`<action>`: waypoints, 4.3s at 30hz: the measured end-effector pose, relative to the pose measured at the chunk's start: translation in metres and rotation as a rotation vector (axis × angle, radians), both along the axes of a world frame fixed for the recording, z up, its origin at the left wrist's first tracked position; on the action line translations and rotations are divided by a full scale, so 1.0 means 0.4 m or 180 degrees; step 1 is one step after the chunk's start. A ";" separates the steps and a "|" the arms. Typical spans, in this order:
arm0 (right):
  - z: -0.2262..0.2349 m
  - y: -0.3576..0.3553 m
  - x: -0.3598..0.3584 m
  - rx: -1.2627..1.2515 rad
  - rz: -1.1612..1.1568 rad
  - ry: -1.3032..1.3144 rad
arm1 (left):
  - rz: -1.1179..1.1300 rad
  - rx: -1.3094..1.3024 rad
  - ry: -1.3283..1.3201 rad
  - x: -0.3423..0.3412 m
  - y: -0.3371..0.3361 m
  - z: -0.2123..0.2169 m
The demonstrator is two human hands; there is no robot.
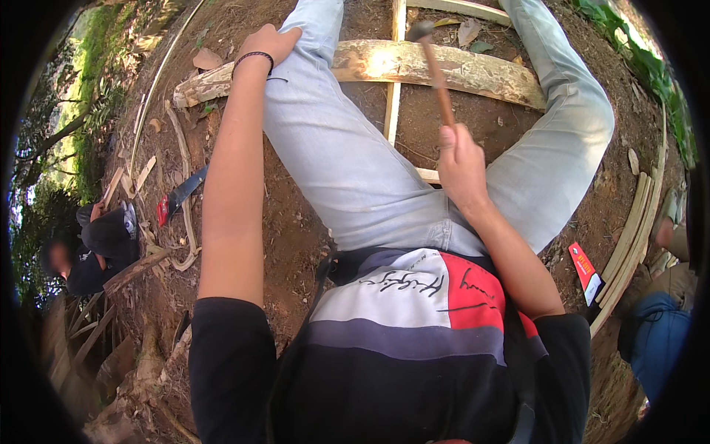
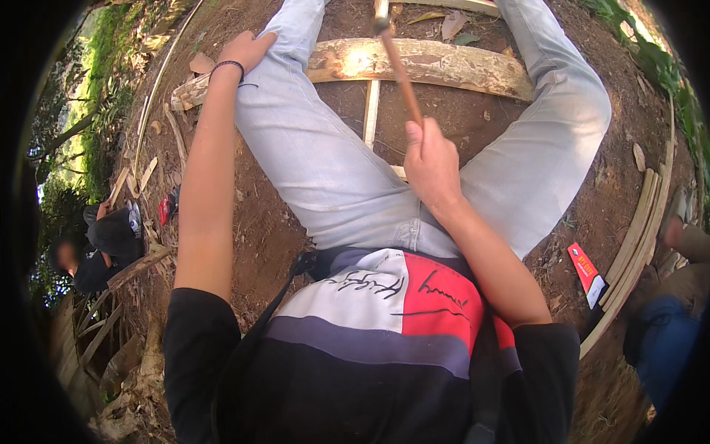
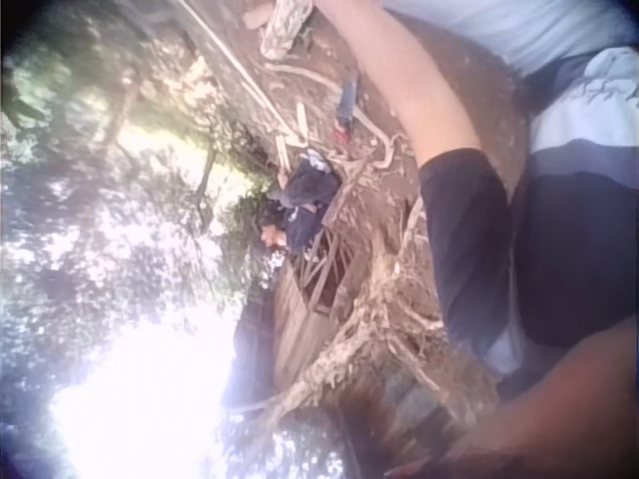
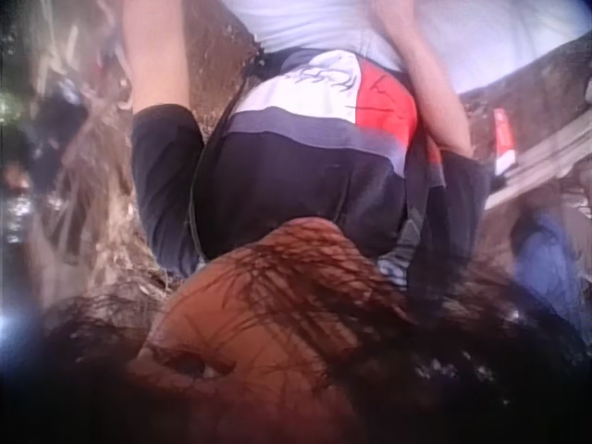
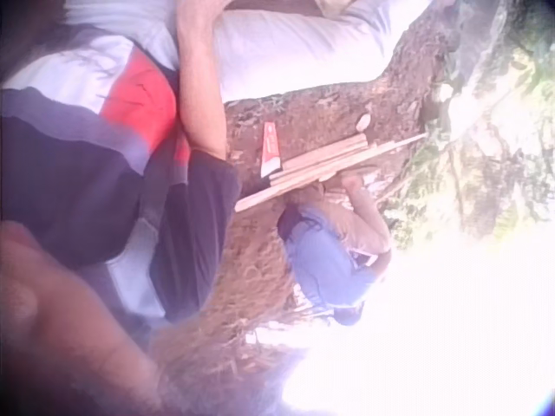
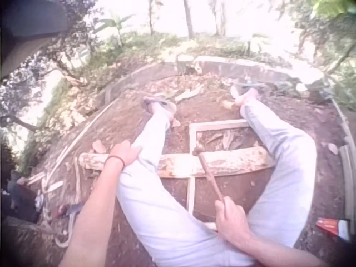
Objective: The person hammers a nail into a wooden frame and then uses a saw to cut a small piece of wood.
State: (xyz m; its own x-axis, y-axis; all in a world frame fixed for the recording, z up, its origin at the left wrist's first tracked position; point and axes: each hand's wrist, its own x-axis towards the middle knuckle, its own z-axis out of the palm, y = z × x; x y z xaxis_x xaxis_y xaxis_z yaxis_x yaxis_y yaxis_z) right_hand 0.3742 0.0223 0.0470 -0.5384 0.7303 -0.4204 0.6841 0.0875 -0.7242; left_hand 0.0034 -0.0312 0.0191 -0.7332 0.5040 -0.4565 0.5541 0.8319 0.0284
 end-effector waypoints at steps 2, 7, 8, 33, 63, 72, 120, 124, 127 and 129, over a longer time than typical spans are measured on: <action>-0.004 0.010 -0.004 0.0064 0.0042 0.0011 | -0.0037 0.0000 -0.0005 0.003 0.001 -0.007; 0.174 0.074 -0.075 0.0040 -0.0664 0.1855 | 0.0071 -0.0084 0.0079 0.021 -0.027 0.012; 0.170 0.074 -0.074 0.0089 -0.0674 0.2026 | 0.0078 -0.0049 0.0055 0.019 -0.006 0.013; 0.016 0.030 0.033 -0.0869 0.0057 0.0395 | 0.0025 0.0017 0.0043 0.021 -0.004 0.006; 0.166 0.043 -0.068 -0.1300 -0.0818 0.2000 | 0.0015 0.0039 -0.0045 -0.010 -0.019 -0.010; 0.125 0.100 -0.040 -0.2362 -0.1187 0.1945 | 0.0084 0.0025 -0.0114 -0.011 -0.023 -0.025; 0.130 0.052 -0.032 -0.0288 0.0679 0.0860 | 0.0145 -0.0097 -0.0158 0.017 0.007 0.014; 0.035 0.058 0.007 0.0069 0.0647 0.1091 | 0.0158 -0.0064 -0.0208 0.010 0.017 0.019; -0.109 0.050 0.038 -0.0137 0.0421 -0.0127 | 0.0129 0.0007 -0.0017 0.016 0.023 0.022; 0.001 0.081 -0.003 -0.0273 0.0429 0.0022 | 0.0149 0.0018 0.0014 0.007 0.026 0.020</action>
State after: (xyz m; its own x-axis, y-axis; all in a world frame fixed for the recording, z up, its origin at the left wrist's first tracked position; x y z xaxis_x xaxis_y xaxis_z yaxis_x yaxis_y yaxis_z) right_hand 0.3730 0.0547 0.0475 -0.6323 0.6129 -0.4740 0.6652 0.1158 -0.7377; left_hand 0.0062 -0.0207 0.0272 -0.7580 0.4716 -0.4506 0.5148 0.8568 0.0308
